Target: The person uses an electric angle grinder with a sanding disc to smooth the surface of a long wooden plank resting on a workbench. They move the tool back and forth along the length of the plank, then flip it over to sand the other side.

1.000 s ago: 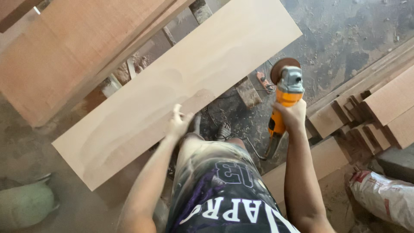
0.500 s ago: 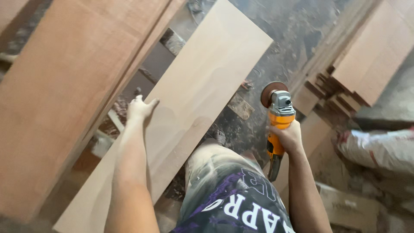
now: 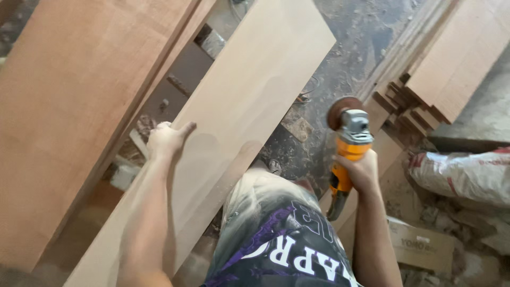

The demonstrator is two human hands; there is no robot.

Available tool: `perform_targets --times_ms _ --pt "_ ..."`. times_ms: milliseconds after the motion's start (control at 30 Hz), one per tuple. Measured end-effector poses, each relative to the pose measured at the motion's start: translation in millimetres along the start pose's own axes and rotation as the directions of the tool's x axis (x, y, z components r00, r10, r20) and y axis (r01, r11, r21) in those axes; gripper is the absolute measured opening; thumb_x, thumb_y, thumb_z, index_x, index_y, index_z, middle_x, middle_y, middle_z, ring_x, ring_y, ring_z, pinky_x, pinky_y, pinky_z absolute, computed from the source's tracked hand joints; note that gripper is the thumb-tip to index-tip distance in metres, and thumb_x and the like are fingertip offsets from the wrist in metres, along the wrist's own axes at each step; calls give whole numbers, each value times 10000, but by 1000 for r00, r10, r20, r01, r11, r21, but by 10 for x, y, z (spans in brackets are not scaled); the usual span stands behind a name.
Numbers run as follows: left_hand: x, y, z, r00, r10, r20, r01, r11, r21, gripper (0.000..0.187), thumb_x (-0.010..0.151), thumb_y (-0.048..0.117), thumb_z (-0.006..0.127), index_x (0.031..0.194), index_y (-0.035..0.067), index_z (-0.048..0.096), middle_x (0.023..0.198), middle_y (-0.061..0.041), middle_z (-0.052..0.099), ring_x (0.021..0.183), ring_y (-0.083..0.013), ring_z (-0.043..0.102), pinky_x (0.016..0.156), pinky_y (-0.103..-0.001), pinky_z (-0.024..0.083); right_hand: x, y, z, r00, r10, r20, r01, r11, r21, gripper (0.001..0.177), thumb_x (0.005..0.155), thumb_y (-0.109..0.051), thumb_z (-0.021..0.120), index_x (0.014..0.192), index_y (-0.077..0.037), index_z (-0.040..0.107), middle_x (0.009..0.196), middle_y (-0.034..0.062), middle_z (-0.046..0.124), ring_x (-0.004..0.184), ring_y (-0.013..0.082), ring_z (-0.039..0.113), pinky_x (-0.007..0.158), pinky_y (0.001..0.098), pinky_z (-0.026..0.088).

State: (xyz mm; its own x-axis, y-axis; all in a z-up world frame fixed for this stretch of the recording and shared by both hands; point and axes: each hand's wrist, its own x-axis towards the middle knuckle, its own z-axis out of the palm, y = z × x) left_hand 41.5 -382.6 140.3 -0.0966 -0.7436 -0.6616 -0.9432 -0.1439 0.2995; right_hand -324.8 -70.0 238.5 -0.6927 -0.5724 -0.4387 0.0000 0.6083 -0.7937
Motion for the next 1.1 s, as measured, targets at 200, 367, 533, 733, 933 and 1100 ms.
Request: perform_targets --times_ms 200,367,533,733,933,1100 --pt "-1048 231 -34 977 35 -211 -38 999 -7 746 788 683 776 1038 -10 661 1077 -261 703 1042 -428 670 898 -515 524 -129 15 -477 990 -140 9 138 985 107 336 735 29 762 1059 16 671 967 79 708 823 192 694 732 344 585" --pt "-1735 415 467 906 118 -407 -122 992 16 641 787 609 817 982 22 647 1044 -182 712 1030 -378 671 917 -487 529 -64 28 -927 960 -251 125 224 954 197 353 748 45 743 1089 21 655 973 84 704 846 196 698 768 351 597" --pt "-2223 547 1166 671 285 -685 -249 956 153 643 766 569 865 1071 49 640 1032 -137 689 1032 -358 637 908 -510 490 74 122 -1372 880 -390 271 350 918 185 388 741 58 748 1110 14 637 994 85 699 878 194 700 799 354 594" --pt "-2478 657 1728 543 336 -769 -225 941 252 658 742 542 888 1126 82 616 1051 -88 670 1046 -317 636 923 -525 471 210 256 -1713 843 -368 392 332 930 157 333 764 43 746 1086 45 661 994 96 700 879 195 692 810 345 584" --pt "-2329 678 1854 444 340 -829 -230 938 261 695 743 582 889 1143 85 616 1064 -88 655 1028 -314 610 868 -515 490 158 218 -1724 865 -279 416 239 960 147 404 778 16 776 1162 13 650 992 95 691 828 202 691 727 353 592" --pt "-2136 776 1861 668 202 -716 -26 968 248 812 792 721 750 1233 61 576 1111 -130 663 1063 -309 624 886 -517 501 150 114 -1718 794 -359 491 391 920 41 347 864 63 767 1174 91 615 1062 167 703 921 235 726 829 375 619"
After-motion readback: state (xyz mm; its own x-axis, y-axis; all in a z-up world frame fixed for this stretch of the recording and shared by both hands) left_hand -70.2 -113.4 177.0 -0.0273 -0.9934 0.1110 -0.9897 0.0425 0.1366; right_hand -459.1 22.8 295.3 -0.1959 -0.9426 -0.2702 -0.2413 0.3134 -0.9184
